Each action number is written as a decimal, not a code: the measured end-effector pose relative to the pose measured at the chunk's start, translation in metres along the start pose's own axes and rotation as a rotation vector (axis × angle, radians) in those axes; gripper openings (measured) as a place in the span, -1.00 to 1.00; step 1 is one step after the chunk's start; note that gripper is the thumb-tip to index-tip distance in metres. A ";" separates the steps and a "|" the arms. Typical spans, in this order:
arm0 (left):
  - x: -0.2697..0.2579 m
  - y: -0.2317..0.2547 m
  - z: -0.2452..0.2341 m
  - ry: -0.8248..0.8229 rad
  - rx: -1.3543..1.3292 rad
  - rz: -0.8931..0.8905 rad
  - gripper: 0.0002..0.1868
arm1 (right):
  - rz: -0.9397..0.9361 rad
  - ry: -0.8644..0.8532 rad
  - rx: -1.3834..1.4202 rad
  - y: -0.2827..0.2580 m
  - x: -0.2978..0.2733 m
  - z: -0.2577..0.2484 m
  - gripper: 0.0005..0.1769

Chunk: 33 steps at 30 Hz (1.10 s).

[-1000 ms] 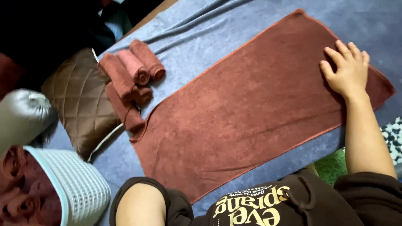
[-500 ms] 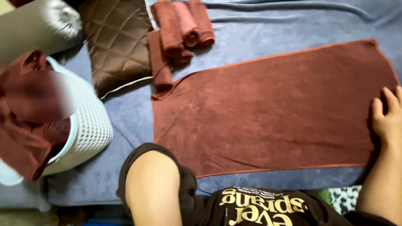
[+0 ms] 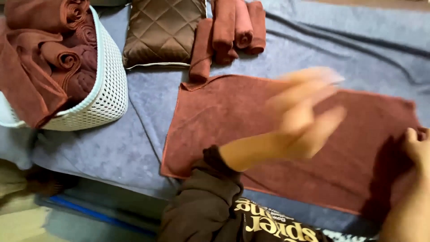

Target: Folding and rolling brown towels into decorative shapes on a massage table in a spa.

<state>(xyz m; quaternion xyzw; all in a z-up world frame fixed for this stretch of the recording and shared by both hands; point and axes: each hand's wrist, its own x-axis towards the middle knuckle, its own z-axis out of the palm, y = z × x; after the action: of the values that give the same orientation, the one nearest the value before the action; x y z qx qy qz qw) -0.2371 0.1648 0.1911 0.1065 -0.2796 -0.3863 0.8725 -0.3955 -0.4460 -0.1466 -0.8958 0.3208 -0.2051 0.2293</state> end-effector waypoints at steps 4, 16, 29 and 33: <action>0.084 -0.146 -0.138 0.150 0.511 0.100 -0.91 | -0.104 0.190 -0.446 -0.078 0.011 -0.011 -0.49; 0.070 -0.150 -0.247 0.386 0.118 -0.485 -0.75 | 0.368 -0.069 -0.256 -0.119 0.058 -0.031 -0.18; 0.075 -0.155 -0.257 0.339 0.087 -0.483 -0.76 | 0.033 0.053 0.410 -0.110 0.029 -0.060 -0.83; 0.075 -0.159 -0.267 0.370 0.026 -0.601 -0.67 | -0.157 0.156 0.307 -0.182 -0.050 -0.087 -0.86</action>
<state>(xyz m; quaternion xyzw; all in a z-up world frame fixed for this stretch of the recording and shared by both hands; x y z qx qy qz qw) -0.1416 -0.0063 -0.0611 0.2631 -0.0781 -0.5963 0.7544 -0.3880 -0.3119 0.0111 -0.8540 0.2318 -0.3375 0.3209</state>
